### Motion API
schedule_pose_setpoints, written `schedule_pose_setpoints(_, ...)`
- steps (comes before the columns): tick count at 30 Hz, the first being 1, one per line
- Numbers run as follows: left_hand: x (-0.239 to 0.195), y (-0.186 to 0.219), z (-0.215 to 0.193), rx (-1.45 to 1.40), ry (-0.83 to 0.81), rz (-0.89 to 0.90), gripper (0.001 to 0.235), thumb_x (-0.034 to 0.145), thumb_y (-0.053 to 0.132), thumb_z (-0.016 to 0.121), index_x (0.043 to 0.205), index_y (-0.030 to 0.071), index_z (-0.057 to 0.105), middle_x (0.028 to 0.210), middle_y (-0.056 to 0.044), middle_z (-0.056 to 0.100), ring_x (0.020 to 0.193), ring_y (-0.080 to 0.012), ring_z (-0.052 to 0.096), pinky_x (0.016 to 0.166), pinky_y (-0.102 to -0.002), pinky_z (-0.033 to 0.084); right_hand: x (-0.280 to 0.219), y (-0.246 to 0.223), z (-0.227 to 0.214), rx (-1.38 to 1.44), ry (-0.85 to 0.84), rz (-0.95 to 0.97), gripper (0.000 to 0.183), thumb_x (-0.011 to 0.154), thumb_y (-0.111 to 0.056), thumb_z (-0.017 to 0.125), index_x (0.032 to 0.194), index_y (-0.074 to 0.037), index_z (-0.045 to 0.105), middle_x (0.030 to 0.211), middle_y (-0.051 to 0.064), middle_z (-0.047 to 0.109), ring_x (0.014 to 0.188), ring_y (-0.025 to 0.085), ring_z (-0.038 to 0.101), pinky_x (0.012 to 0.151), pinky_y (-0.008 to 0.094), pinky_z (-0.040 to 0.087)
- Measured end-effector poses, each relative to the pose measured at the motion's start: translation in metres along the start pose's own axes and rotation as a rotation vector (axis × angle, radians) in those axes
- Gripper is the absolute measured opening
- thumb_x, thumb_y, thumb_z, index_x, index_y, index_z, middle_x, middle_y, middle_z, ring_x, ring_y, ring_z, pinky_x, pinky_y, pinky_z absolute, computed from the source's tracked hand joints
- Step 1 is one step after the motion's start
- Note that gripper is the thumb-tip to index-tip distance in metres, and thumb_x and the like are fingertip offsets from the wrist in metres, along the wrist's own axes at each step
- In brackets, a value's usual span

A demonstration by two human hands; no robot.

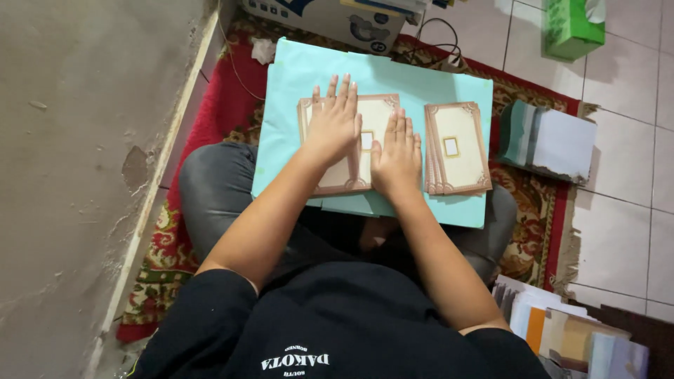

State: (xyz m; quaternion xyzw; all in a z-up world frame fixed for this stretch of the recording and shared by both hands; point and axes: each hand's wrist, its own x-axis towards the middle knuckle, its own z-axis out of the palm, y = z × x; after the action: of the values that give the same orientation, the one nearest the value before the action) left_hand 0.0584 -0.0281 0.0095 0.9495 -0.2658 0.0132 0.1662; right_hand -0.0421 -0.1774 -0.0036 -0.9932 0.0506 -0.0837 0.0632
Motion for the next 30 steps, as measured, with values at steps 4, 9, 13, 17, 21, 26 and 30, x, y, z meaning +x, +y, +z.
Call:
schedule_pose_setpoints(4,-0.012,0.007,-0.009,0.014,0.027,0.001,0.066,0.104,0.036,0.041,0.159,0.002,0.03,0.169,-0.018,0.016,0.156,-0.037,0.007,0.123,-0.06,0.002,-0.001,0.0,-0.003,0.001,0.022,-0.01,0.072,0.102,-0.04,0.041,0.161,-0.002,0.026,0.167,0.02,0.026,0.152,0.038,0.03,0.121,0.056,0.026)
schedule_pose_setpoints(9,-0.08,0.029,-0.021,-0.028,-0.096,0.071,0.062,0.107,0.037,0.024,0.159,0.004,0.03,0.168,-0.019,0.022,0.156,-0.0353,0.018,0.123,-0.057,0.009,-0.001,0.002,0.002,0.016,0.019,-0.015,0.075,0.101,-0.041,0.042,0.162,-0.001,0.025,0.168,0.02,0.024,0.153,0.039,0.028,0.12,0.054,0.029)
schedule_pose_setpoints(13,-0.102,0.028,-0.009,0.047,0.01,0.125,0.063,0.105,0.038,0.033,0.16,0.007,0.03,0.167,-0.014,0.028,0.154,-0.0311,0.025,0.121,-0.052,0.015,-0.003,-0.004,-0.009,0.027,0.01,-0.012,0.074,0.1,-0.039,0.043,0.162,-0.001,0.025,0.168,0.021,0.024,0.153,0.039,0.028,0.12,0.053,0.03)
schedule_pose_setpoints(17,-0.054,0.009,0.001,0.013,-0.017,0.079,0.061,0.105,0.037,0.032,0.161,0.012,0.032,0.168,-0.01,0.026,0.155,-0.0302,0.023,0.121,-0.055,0.01,-0.002,-0.004,-0.008,0.027,0.031,-0.014,0.075,0.098,-0.037,0.044,0.161,0.0,0.026,0.167,0.022,0.026,0.152,0.04,0.03,0.119,0.052,0.031)
schedule_pose_setpoints(21,0.0,0.002,-0.006,0.0,-0.018,0.009,0.06,0.105,0.036,0.037,0.158,0.008,0.035,0.166,-0.017,0.027,0.155,-0.0361,0.019,0.121,-0.062,0.011,-0.004,-0.005,-0.012,0.058,0.062,-0.007,0.076,0.095,-0.036,0.047,0.16,0.001,0.03,0.166,0.023,0.029,0.15,0.041,0.033,0.118,0.052,0.033)
schedule_pose_setpoints(26,-0.028,0.013,-0.009,0.041,0.072,0.018,0.061,0.104,0.035,0.041,0.157,0.005,0.038,0.166,-0.02,0.026,0.154,-0.0379,0.021,0.12,-0.062,0.013,-0.001,-0.003,-0.003,0.051,0.076,-0.009,0.076,0.095,-0.036,0.048,0.159,0.0,0.03,0.166,0.021,0.029,0.151,0.04,0.034,0.118,0.052,0.034)
schedule_pose_setpoints(30,-0.082,0.02,-0.013,0.044,0.103,0.085,0.061,0.105,0.037,0.035,0.16,0.01,0.033,0.164,-0.016,0.034,0.149,-0.0358,0.034,0.119,-0.058,0.021,-0.004,0.006,0.006,0.115,0.152,-0.032,0.07,0.092,-0.028,0.051,0.155,0.0,0.041,0.163,0.021,0.036,0.15,0.038,0.035,0.12,0.049,0.03)
